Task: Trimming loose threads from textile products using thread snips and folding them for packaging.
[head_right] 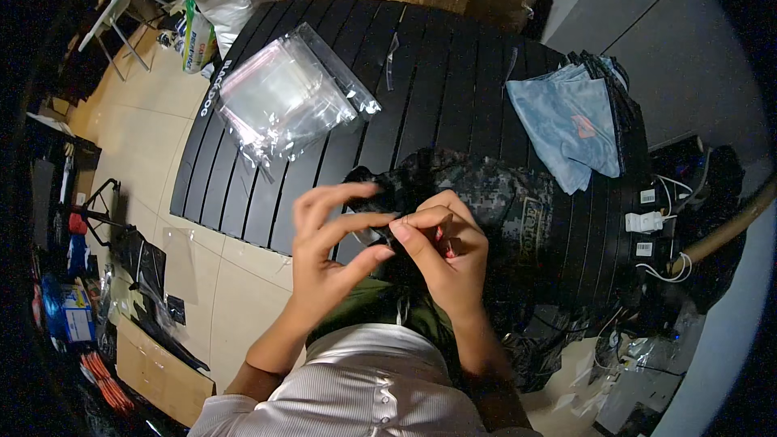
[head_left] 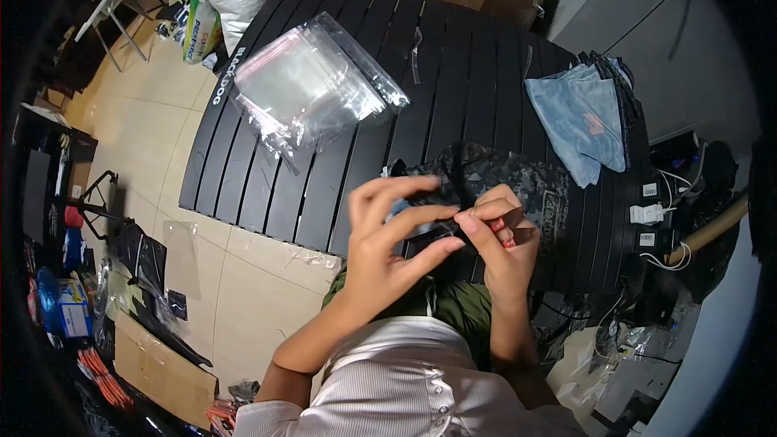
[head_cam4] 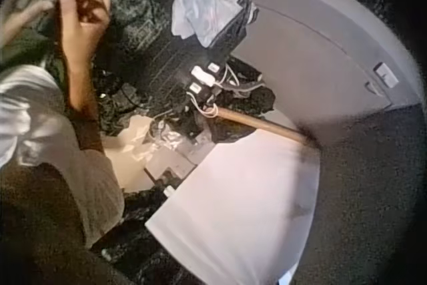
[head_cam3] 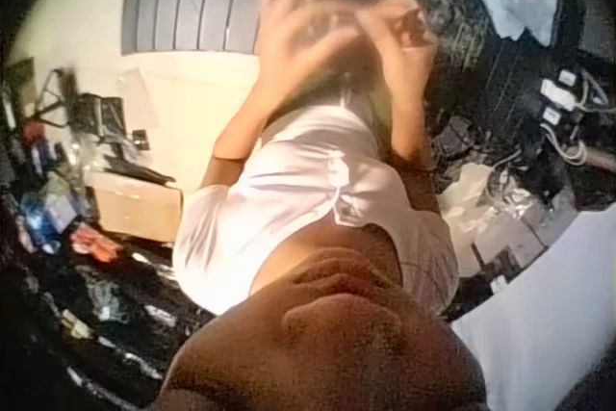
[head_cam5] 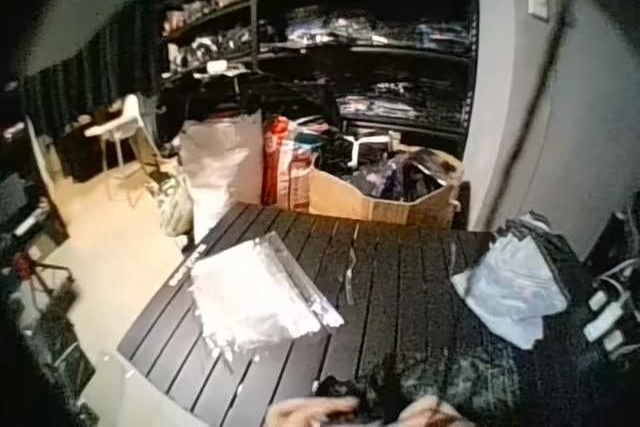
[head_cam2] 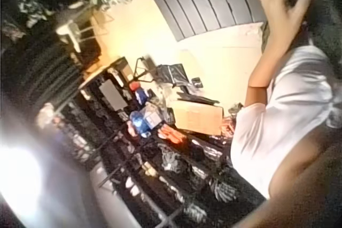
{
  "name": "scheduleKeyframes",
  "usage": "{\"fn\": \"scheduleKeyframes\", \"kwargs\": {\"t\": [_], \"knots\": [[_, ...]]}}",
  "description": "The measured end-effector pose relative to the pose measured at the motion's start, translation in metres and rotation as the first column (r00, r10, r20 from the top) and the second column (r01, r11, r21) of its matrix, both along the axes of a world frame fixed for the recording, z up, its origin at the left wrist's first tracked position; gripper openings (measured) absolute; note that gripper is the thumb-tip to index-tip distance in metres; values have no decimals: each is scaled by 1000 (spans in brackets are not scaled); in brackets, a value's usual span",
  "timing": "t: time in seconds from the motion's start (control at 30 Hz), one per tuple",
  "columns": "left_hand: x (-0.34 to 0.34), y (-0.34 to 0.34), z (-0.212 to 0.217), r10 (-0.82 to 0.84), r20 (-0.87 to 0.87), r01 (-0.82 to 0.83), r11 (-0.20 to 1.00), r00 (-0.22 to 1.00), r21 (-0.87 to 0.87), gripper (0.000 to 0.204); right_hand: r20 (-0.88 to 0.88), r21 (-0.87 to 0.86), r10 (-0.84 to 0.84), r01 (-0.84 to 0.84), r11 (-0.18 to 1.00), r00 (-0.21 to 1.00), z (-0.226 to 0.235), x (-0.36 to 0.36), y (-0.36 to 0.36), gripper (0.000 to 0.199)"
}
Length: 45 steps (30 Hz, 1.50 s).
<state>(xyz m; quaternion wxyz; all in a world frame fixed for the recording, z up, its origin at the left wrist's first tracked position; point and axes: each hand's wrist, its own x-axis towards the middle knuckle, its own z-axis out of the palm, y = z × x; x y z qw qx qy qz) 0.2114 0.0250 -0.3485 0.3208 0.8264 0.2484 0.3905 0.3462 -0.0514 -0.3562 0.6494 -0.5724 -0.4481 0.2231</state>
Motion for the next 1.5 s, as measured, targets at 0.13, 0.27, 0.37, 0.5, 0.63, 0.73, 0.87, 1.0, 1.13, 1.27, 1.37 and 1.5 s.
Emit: {"fn": "scheduleKeyframes", "kwargs": {"t": [0.13, 0.27, 0.37, 0.5, 0.63, 0.73, 0.87, 1.0, 1.13, 1.27, 1.37, 1.5], "knots": [[6, 3, -6, -150, 221, 246, 816, 964, -523, 12, -192, -63, 50, -63, 996, 980, 7, 0, -3, 3], [6, 3, -8, -139, 285, 305, 651, 948, -696, 6, -200, -50, 7, -17, 999, 980, 5, 2, -4, 4], [6, 6, -12, -244, 309, 381, 754, 919, -535, 7, -174, -64, 7, -19, 998, 985, 1, 5, -4, 5], [3, 7, -8, -336, 210, 396, 798, 918, -454, 16, -252, -150, 28, -68, 986, 967, 5, 4, -2, 6], [4, 9, -9, -360, 216, 419, 791, 908, -445, 21, -202, -171, 40, -76, 982, 978, 6, 7, -5, 6], [4, 11, -9, -326, 243, 406, 775, 914, -485, 21, -318, -311, 9, -114, 943, 948, 9, 15, -11, 8], [-1, 14, -5, -293, 231, 372, 670, 928, -642, 27, -281, -379, 9, -120, 918, 960, 11, 28, -27, 13], [-6, 19, -18, -313, 261, 408, 696, 913, -591, 30, 185, -544, 113, 6, 839, 976, 26, 25, -40, 18], [-6, 19, -14, -304, 282, 414, 634, 910, -653, 32, 288, -553, 230, -35, 832, 930, 36, 17, -47, 18], [-4, 20, -18, -353, 269, 443, 748, 896, -494, 31, 406, -555, 294, -23, 832, 865, 34, 9, -43, 18], [-4, 21, -20, -365, 275, 455, 769, 889, -448, 31, 469, -532, 302, -7, 847, 830, 27, 9, -38, 19], [-7, 20, -18, -343, 265, 433, 745, 901, -508, 30, 449, -533, 325, -42, 845, 832, 25, 9, -35, 18]]}}
